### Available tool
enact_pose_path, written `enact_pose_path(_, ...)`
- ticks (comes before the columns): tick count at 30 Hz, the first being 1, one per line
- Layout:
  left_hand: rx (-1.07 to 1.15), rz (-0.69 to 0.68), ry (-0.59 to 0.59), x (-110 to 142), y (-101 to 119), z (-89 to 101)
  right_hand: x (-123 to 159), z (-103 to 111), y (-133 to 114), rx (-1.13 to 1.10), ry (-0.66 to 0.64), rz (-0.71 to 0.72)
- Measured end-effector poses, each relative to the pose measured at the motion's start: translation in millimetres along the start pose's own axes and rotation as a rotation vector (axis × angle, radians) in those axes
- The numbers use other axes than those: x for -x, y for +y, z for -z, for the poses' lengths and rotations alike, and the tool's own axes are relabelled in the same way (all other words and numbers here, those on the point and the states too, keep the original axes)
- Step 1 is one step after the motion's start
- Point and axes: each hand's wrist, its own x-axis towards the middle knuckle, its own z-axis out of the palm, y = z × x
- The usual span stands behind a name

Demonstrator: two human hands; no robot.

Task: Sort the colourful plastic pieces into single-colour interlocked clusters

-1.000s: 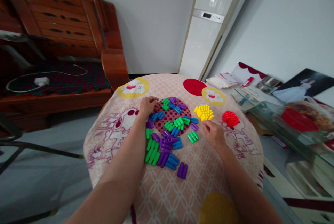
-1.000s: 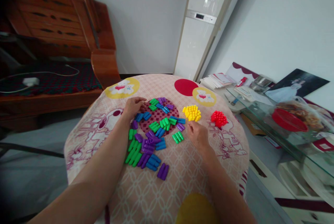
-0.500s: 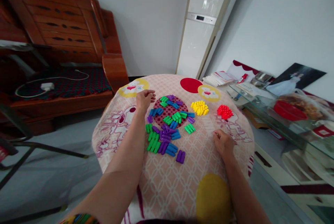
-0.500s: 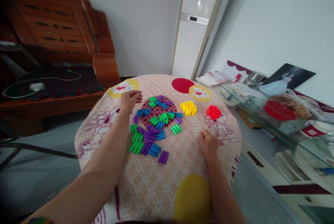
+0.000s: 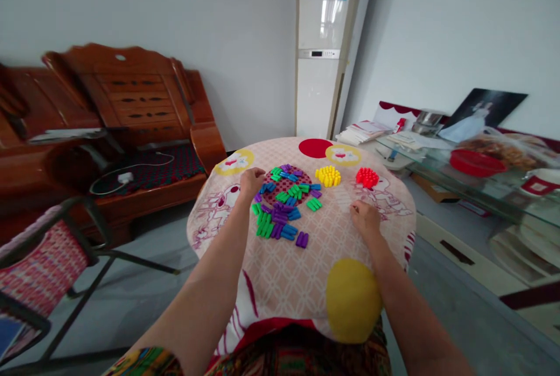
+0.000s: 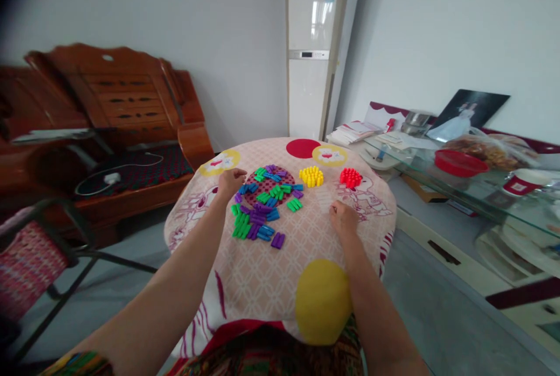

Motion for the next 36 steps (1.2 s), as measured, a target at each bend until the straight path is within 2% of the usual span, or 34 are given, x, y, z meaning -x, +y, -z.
enact_pose_path(3, -0.155, -0.024, 0.025, 13, -9, 4.8, -1, -1, 0, -0.003, 0.005, 0.001)
enact_pose_path(7, -0.234, -0.117, -0.067, 24, -16, 5.3, -1, -1, -1, -0.005, 0.004, 0.003)
enact_pose_path(9, -0.286, -0.123, -0.063, 27, -18, 6.3, -1, 0, -1, -0.003, 0.003, -0.003)
enact_pose_path(11, -0.280, -0.091, -0.025, 27, -20, 8.2, -1, 1, -2, 0.002, -0.003, -0.005)
enact_pose_path(14, -0.141, -0.032, 0.020, 28, -20, 10.0, -1, 2, -2, 0.008, -0.015, -0.006)
enact_pose_path(17, 0.010, -0.005, 0.006, 29, -11, 9.7, -1, 2, -1, 0.015, -0.014, -0.010)
enact_pose_path(21, 0.004, -0.131, -0.013, 33, 19, 2.4, 1, 3, -2, 0.010, -0.001, -0.007)
enact_pose_path(23, -0.018, -0.221, -0.048, 42, 41, -9.9, 1, 4, -3, -0.001, 0.005, 0.000)
enact_pose_path(26, -0.031, -0.389, -0.190, 66, 76, -43.0, -1, 3, -2, -0.018, 0.011, -0.015)
enact_pose_path(30, 0.018, -0.583, -0.507, 109, 110, -95.9, -3, -2, 1, -0.062, 0.049, -0.016)
enact_pose_path(31, 0.024, -0.596, -0.543, 119, 115, -106.5, -3, -4, 2, -0.075, 0.060, -0.009)
enact_pose_path(33, 0.027, -0.585, -0.527, 133, 119, -121.7, -4, -6, 5, -0.100, 0.081, 0.006)
enact_pose_path(36, 0.014, -0.546, -0.471, 139, 118, -127.8, -6, -7, 8, -0.147, 0.142, 0.030)
